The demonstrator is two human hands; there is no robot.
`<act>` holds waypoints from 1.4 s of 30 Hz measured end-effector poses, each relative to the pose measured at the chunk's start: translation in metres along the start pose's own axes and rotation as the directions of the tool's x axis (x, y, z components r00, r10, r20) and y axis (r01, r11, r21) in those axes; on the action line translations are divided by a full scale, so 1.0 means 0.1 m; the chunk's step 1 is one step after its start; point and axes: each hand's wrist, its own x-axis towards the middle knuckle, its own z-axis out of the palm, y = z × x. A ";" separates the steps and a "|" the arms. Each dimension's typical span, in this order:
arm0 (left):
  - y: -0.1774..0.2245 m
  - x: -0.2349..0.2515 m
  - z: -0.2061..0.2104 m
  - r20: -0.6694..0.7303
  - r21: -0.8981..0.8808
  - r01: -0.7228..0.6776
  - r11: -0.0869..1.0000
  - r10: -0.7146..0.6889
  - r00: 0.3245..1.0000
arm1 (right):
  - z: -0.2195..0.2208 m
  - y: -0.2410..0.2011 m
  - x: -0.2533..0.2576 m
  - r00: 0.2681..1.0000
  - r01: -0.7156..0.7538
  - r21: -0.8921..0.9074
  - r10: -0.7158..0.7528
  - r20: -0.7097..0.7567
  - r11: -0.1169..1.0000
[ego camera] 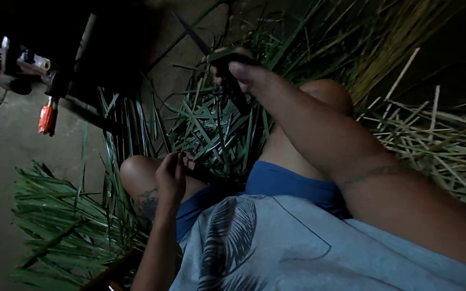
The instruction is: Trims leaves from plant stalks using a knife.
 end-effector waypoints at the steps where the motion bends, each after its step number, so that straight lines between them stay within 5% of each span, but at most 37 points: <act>1: 0.00 -0.01 0.00 -0.023 -0.024 0.010 1.000 -0.010 1.000 | -0.03 -0.01 0.02 1.000 0.016 -0.045 -0.016 -0.001 0.999; 5: 0.03 0.04 -0.02 -0.089 -0.065 0.051 0.997 -0.057 0.994 | 0.11 0.09 -0.10 0.999 0.030 -0.172 -0.027 0.020 0.985; 10: 0.07 0.12 -0.04 -0.115 -0.112 0.074 0.991 -0.087 0.990 | 0.32 0.22 -0.31 0.972 0.032 -0.220 0.021 0.234 0.975; 21: 0.27 0.28 0.00 -0.140 -0.280 0.113 0.953 -0.157 0.978 | 0.62 0.57 -0.52 0.776 0.077 -0.282 0.120 0.619 0.956; 42: 0.34 0.30 0.00 -0.139 -0.264 -0.014 0.964 -0.024 0.990 | 0.61 0.48 -0.48 0.854 0.046 -0.120 0.023 0.520 0.992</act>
